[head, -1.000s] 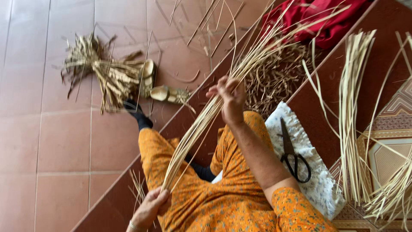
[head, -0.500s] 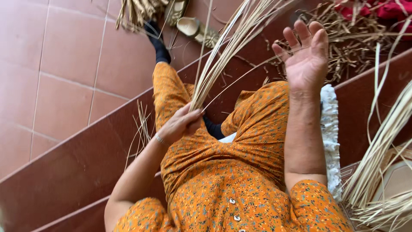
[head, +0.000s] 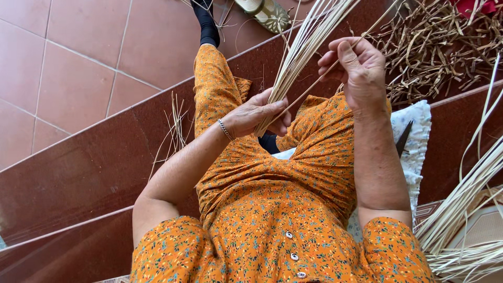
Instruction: The person sits on the floor and repeatedly gathers bundles of dried straw, aligns them, and trims the ends with scissors. The person places trimmed pieces aside and continues processing additional bundles.
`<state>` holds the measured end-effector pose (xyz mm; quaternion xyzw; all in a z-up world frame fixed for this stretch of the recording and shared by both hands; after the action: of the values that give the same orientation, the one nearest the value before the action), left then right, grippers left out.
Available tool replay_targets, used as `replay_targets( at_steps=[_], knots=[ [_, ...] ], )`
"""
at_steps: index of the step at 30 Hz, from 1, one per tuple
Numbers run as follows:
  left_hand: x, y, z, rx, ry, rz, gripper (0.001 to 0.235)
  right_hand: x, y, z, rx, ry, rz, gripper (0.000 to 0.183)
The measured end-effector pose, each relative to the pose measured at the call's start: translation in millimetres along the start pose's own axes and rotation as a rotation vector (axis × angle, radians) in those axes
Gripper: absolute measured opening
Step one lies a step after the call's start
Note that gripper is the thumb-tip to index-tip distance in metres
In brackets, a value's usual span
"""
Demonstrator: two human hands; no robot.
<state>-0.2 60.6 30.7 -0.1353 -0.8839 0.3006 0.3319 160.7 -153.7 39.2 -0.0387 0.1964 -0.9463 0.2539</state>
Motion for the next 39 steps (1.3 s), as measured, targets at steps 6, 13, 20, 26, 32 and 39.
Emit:
replay_targets(
  at_steps=[6, 13, 20, 26, 32, 39],
  knots=[
    [-3.4, -2.8, -1.2, -0.034, -0.009, 0.037, 0.027, -3.2, 4.5, -0.4, 0.016, 0.005, 0.024, 0.020],
    [-1.2, -7.6, 0.0, -0.163, -0.001, -0.157, 0.021, 0.3, -4.2, -12.9, 0.091, 0.094, -0.067, 0.015],
    [-10.4, 18.0, 29.5, -0.304, -0.148, -0.215, 0.022, 4.0, -6.2, -40.4, -0.155, -0.009, -0.310, 0.017],
    [-18.9, 25.8, 52.4, -0.286, -0.296, -0.220, 0.021, 3.0, -4.2, -40.9, -0.237, -0.036, -0.395, 0.016],
    [-25.8, 25.8, 53.7, -0.283, -0.340, -0.290, 0.012, 7.9, -5.8, -29.1, -0.485, -0.053, -0.281, 0.026],
    [-37.8, 21.5, 55.1, -0.431, -0.331, -0.258, 0.010, 0.4, 4.2, -22.0, -0.558, -0.240, -0.050, 0.077]
  ],
)
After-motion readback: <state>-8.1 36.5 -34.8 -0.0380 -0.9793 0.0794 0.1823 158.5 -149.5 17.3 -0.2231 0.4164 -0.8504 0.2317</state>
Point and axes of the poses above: each hand's wrist, its own x-axis away from the middle knuckle, its own y-axis out of the back of the hand, z = x × y, the point moved 1 cm from there along -x, towards the middle knuckle, and after that the axes turned 7 degrees about y, right-handed, at the moved point
